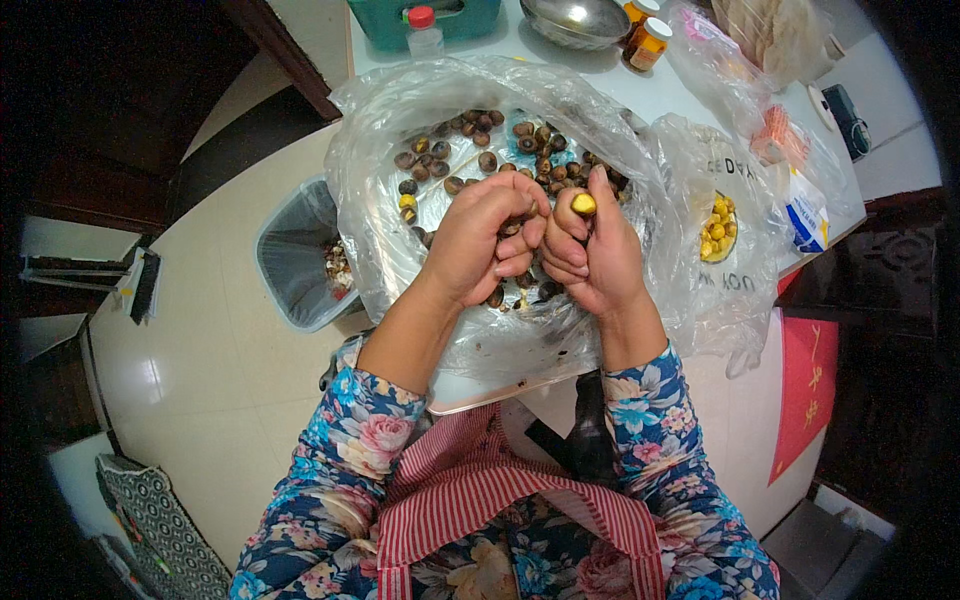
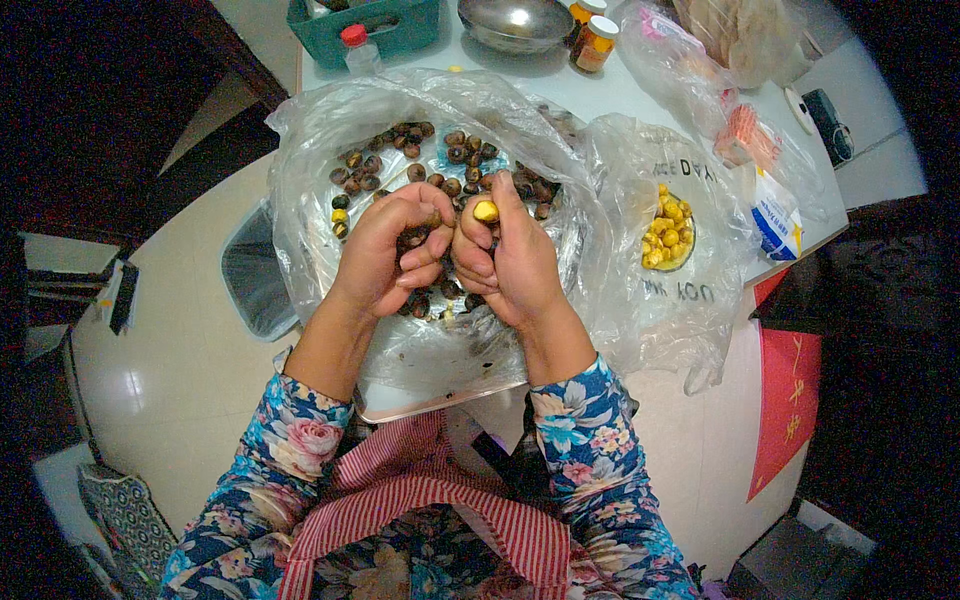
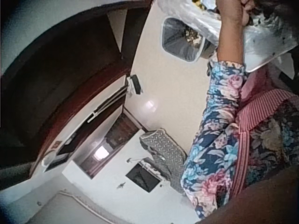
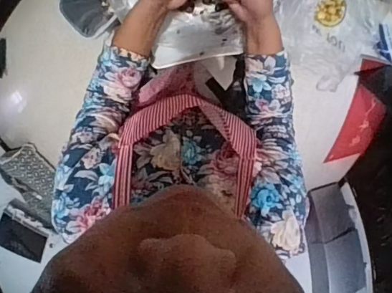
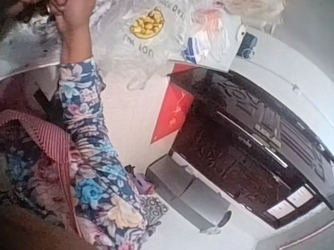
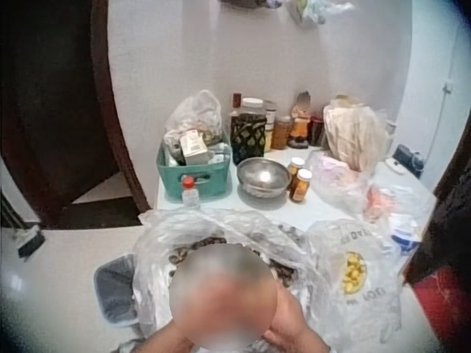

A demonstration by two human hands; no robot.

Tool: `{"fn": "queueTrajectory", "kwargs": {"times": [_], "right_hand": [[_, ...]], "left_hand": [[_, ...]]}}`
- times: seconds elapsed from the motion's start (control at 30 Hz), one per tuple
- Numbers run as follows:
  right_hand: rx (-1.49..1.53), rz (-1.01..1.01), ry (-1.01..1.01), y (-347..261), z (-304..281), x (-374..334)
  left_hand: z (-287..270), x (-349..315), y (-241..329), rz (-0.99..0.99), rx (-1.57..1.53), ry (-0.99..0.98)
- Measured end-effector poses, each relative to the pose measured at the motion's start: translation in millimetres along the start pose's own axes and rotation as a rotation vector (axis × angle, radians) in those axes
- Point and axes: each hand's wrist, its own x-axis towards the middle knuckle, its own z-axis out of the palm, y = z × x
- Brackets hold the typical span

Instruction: The person sits at a table and peels chestnuts by hand. They remove the outer shell and inner skin from each chestnut, placing the peeled nuts into a plastic bag and discarding the shells into a nearby bin.

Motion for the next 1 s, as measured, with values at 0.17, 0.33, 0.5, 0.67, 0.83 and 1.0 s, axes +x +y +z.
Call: {"fn": "queueTrajectory", "kwargs": {"times": [0.17, 0.33, 0.5, 0.67, 0.83, 1.0], "right_hand": [[-0.011, -0.012, 0.016, 2, -2, 2], [-0.052, -0.003, 0.183, 9, -3, 4], [-0.114, 0.012, 0.222, 10, -3, 5], [-0.158, -0.107, 0.075, 9, -3, 3], [-0.414, -0.256, 0.163, 16, -4, 5], [-0.873, -0.479, 0.225, 24, -6, 8]], "left_hand": [[2, 2, -5, 0.070, 0.097, 0.078], [9, 3, -14, 0.234, 0.427, 0.060], [7, 2, -13, 0.319, 0.431, 0.054], [4, 0, -6, 0.245, 0.360, 0.095], [8, 0, -6, 0.199, 0.297, 0.154], [9, 1, -11, 0.280, 0.535, 0.277]]}}
